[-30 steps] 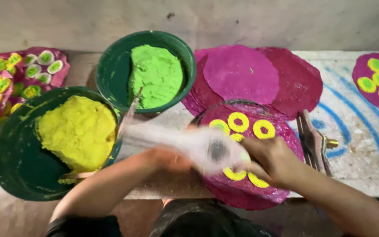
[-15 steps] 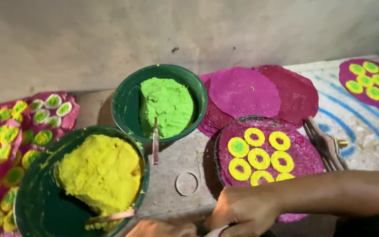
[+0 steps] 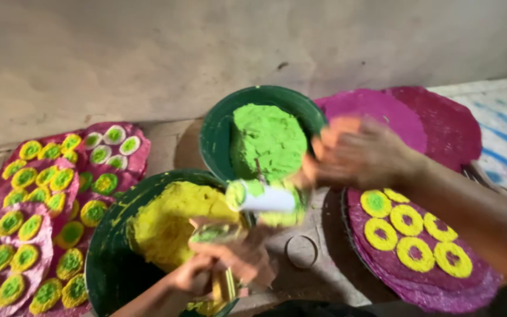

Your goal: The person uses a manual press tool to scoop yellow dough from a green bowl and form circular shapes onto a purple surface. They then use the same tool to scoop green dough and press it into the center of the yellow circles, creating a two-toned pattern. The finished dough circles are arranged on a purple tray.

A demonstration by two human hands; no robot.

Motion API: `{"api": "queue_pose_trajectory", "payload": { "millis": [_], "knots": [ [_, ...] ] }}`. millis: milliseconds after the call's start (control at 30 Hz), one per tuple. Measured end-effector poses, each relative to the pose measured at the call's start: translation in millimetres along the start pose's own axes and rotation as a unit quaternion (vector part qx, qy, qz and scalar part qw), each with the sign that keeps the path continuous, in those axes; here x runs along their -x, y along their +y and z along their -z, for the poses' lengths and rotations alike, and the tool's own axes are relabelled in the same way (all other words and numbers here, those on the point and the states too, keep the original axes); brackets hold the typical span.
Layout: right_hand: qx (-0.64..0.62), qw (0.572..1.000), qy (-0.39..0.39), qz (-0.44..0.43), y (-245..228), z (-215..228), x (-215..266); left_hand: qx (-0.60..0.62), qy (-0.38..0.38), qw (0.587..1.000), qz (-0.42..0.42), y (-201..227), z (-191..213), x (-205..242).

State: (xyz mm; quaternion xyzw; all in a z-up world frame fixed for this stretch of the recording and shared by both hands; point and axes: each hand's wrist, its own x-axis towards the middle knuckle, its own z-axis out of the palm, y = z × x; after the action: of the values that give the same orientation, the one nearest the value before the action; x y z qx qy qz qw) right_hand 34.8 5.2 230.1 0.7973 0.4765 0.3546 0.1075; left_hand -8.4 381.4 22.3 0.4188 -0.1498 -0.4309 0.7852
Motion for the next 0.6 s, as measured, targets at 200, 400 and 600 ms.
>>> {"api": "queue_pose_trajectory", "payload": {
  "millis": [200, 400, 600],
  "knots": [
    [-0.208, 0.901, -0.098, -0.369, -18, -142, -25, -0.167, 0.196, 0.931, -0.258, 52, 51, -124],
    [-0.298, 0.723, -0.507, -0.362, -76, -271, 28, -0.245, 0.351, 0.809, -0.403, 65, 140, -222],
    [-0.222, 0.707, -0.587, -0.326, 32, -283, 60, -0.366, 0.430, 0.737, -0.372, 46, 189, -263]
  ]
}}
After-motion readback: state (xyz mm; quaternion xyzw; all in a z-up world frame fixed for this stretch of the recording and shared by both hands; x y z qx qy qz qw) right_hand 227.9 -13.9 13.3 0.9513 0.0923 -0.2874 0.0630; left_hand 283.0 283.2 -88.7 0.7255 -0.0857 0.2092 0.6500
